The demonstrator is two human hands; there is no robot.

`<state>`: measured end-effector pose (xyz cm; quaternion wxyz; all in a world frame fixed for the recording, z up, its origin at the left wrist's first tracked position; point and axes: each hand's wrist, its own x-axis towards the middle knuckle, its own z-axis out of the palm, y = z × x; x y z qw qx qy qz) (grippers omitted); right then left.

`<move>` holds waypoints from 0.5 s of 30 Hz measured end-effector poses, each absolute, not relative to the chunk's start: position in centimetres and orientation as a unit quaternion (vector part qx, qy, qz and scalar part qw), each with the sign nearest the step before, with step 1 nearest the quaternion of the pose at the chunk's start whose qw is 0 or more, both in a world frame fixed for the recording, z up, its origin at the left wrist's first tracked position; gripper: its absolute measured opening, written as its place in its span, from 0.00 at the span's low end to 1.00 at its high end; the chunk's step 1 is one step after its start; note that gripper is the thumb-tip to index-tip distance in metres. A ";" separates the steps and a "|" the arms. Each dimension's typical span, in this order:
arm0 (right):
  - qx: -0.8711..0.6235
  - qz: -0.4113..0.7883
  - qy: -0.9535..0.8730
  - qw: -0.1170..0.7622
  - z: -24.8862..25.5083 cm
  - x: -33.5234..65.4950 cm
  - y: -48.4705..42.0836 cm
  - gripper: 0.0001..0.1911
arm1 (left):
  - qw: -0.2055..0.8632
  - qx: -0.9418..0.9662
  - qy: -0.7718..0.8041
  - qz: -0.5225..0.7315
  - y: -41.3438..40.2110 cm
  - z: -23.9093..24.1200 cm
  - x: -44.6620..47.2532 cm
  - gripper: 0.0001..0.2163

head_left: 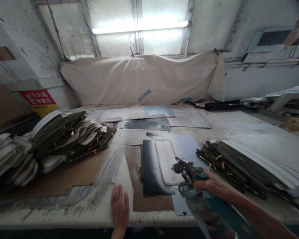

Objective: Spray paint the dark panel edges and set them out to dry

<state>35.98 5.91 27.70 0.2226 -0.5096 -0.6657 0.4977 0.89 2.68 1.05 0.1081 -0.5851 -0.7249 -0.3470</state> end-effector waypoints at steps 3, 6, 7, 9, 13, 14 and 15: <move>-0.531 0.500 -0.651 0.211 27.7 36.6 4.8 0.03 | 0.107 -0.585 -0.724 -0.349 2.4 1.0 1.2 0.21; -0.530 0.503 -0.653 0.201 27.6 37.1 3.9 0.04 | 0.113 -0.589 -0.724 -0.340 2.2 1.0 1.4 0.21; -0.526 0.505 -0.654 0.200 27.4 37.4 3.5 0.04 | 0.116 -0.591 -0.724 -0.337 2.1 0.9 1.4 0.21; -0.518 0.512 -0.656 0.200 27.1 37.8 2.9 0.04 | 0.121 -0.593 -0.722 -0.334 2.0 0.9 1.5 0.20; -0.509 0.526 -0.656 0.183 26.6 38.9 1.4 0.06 | 0.132 -0.591 -0.722 -0.335 1.9 1.0 1.9 0.20; -0.510 0.527 -0.655 0.181 26.5 39.2 1.2 0.06 | 0.134 -0.591 -0.722 -0.335 1.9 1.0 1.9 0.20; -0.514 0.526 -0.652 0.184 26.4 39.5 1.0 0.06 | 0.134 -0.592 -0.721 -0.335 1.9 1.1 2.0 0.20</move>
